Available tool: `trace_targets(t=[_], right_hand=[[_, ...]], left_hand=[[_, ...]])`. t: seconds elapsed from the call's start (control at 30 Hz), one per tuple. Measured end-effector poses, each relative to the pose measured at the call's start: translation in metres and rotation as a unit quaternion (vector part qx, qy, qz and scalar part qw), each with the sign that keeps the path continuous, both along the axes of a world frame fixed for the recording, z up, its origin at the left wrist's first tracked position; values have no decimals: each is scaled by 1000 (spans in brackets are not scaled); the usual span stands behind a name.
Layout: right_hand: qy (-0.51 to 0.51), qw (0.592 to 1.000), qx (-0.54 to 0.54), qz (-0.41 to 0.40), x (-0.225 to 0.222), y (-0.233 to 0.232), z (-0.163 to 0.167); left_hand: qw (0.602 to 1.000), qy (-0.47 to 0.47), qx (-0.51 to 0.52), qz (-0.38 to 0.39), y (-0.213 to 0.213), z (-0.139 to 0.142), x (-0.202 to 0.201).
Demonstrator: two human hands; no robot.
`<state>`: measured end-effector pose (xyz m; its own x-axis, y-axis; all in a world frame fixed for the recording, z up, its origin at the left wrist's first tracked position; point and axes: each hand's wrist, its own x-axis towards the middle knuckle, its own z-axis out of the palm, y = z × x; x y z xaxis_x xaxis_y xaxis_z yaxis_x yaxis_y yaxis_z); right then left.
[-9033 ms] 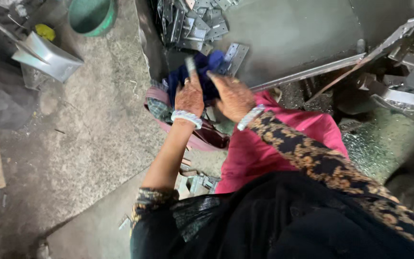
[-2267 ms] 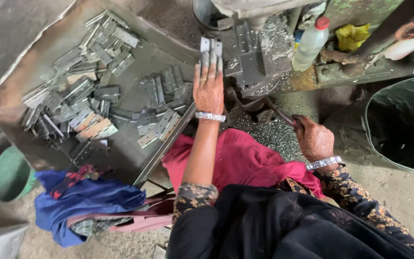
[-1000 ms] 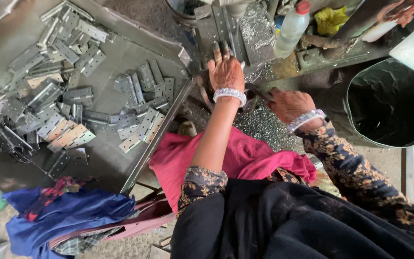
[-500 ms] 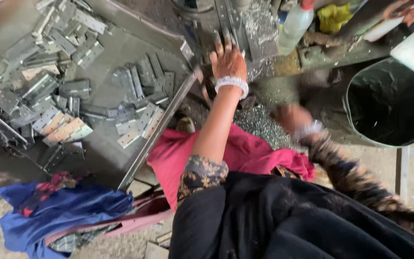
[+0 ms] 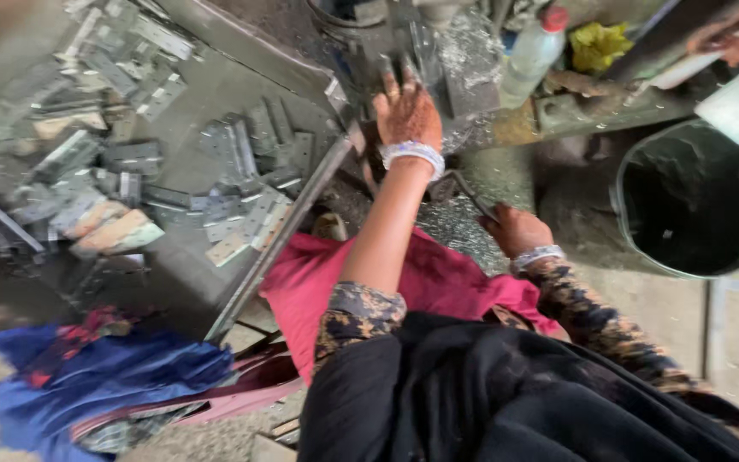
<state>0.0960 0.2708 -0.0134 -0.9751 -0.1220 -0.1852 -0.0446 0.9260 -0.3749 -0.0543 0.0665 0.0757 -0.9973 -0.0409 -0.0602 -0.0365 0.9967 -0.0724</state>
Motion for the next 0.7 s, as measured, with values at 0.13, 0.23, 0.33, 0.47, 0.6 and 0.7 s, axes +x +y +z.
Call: trace_targets(t=[0.13, 0.23, 0.33, 0.47, 0.6, 0.7], right_hand=[[-41, 998, 40, 33, -19, 3, 7], [-62, 997, 46, 19, -22, 6, 7], [-76, 997, 1, -14, -1, -1, 2], [-36, 999, 29, 12, 13, -10, 23], [192, 981, -36, 19, -18, -16, 87], [291, 954, -72, 18, -29, -29, 126]], left_hand=[[994, 10, -111, -22, -2, 10, -3], [998, -14, 52, 16, -3, 17, -15], [995, 46, 86, 20, -5, 18, -22], [999, -6, 28, -16, -5, 12, -15], [984, 155, 66, -59, -18, -3, 25], [956, 218, 111, -160, -38, -19, 76]])
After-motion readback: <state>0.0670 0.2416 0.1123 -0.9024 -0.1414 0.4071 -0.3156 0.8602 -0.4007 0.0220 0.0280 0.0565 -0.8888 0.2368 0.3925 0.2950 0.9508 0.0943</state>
